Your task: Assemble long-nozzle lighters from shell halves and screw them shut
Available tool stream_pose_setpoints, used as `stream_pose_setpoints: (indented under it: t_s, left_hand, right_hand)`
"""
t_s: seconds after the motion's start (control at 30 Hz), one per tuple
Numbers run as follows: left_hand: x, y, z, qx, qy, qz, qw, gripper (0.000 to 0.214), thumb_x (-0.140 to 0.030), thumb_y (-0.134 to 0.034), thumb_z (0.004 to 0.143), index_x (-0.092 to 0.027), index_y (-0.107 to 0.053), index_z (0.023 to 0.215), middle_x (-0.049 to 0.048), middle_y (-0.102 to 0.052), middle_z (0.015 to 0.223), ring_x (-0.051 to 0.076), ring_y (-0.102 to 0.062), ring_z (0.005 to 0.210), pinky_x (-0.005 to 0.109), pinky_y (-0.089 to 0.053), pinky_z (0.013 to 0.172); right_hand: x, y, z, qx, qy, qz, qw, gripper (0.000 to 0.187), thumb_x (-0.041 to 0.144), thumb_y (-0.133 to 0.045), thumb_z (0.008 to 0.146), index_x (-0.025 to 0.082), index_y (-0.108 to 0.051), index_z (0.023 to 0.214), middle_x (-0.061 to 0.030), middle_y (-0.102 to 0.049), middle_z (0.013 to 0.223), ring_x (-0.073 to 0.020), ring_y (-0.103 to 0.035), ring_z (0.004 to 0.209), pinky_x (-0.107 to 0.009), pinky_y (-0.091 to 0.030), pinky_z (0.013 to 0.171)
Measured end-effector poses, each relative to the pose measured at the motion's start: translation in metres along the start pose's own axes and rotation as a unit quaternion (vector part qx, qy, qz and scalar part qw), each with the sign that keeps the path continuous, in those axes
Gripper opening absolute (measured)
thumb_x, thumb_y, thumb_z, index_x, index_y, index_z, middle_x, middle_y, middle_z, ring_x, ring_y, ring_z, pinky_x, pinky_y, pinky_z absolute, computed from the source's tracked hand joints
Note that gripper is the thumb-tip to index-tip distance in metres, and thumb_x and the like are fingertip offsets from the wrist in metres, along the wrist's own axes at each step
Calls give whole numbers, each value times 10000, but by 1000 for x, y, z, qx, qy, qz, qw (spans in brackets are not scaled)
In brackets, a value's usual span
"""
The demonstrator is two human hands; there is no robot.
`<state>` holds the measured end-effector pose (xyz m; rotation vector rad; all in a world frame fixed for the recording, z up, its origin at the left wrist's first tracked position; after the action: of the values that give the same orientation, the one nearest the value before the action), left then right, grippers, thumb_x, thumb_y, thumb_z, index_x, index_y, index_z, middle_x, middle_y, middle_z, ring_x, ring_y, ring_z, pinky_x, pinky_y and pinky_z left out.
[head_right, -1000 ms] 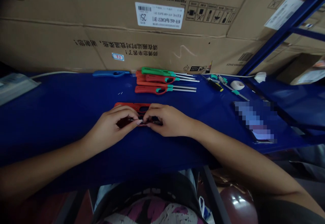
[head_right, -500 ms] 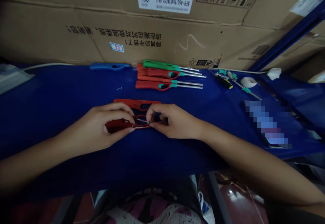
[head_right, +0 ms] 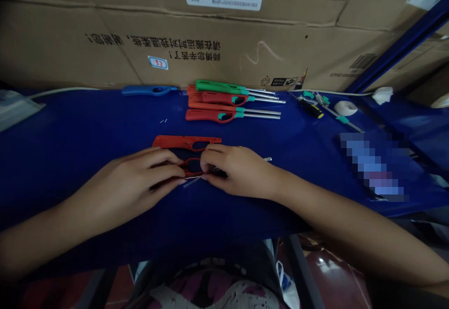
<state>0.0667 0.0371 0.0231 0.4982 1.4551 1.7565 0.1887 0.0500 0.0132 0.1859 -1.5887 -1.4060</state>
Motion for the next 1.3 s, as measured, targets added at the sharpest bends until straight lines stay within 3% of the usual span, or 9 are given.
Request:
stream_pose_setpoints:
  t_s: [0.23,0.47,0.83,1.1,1.3]
  left_hand:
    - [-6,-2,-1,1,-28,25,999,222,-289,-518,1020,-235,-731,994,34,-688,985,211,-666,891,353,-542,759]
    - [3,-10,0,38,27,-38,998,175,-308,-562,1006,-253,-726,1025,6,-663,1018,183,-653,890,337,-536,783]
    - [-2,-9,1,12,15,-83,996,149,-235,-572,992,-262,-714,1031,10,-639,1058,172,-640,924,307,-512,771]
    - [-1,-8,1,-12,13,-86,996,167,-243,-581,992,-278,-733,1050,14,-655,1076,179,-654,947,313,-522,787]
    - [-1,-7,1,-21,13,-71,997,153,-256,-612,977,-287,-755,1025,4,-680,1077,178,-671,926,313,-527,771]
  right_hand:
    - [-1,0,0,0,17,-28,999,84,151,-603,963,186,-653,1020,-37,-665,1023,-152,-650,899,-261,-489,781]
    - [3,-1,-2,0,44,-89,995,130,192,-572,992,189,-691,1044,-27,-679,1021,-137,-664,836,-244,-476,685]
    - [-4,4,2,-15,-3,12,1000,109,86,-677,871,180,-707,917,9,-683,860,-105,-597,737,-226,-439,676]
    - [3,3,-3,4,37,-18,999,135,132,-617,930,184,-723,995,-36,-700,996,-133,-667,841,-239,-492,730]
    - [9,1,-6,9,66,-88,994,145,156,-616,938,184,-734,1018,-24,-713,994,-127,-686,814,-229,-485,677]
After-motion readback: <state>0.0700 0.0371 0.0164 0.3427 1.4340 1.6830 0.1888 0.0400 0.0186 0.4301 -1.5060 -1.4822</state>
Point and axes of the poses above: each hand's wrist, its own z-axis towards the middle knuckle, its own y-axis out of the back of the hand, x = y × z, the point moved 9 cm from there along z, towards the middle knuckle
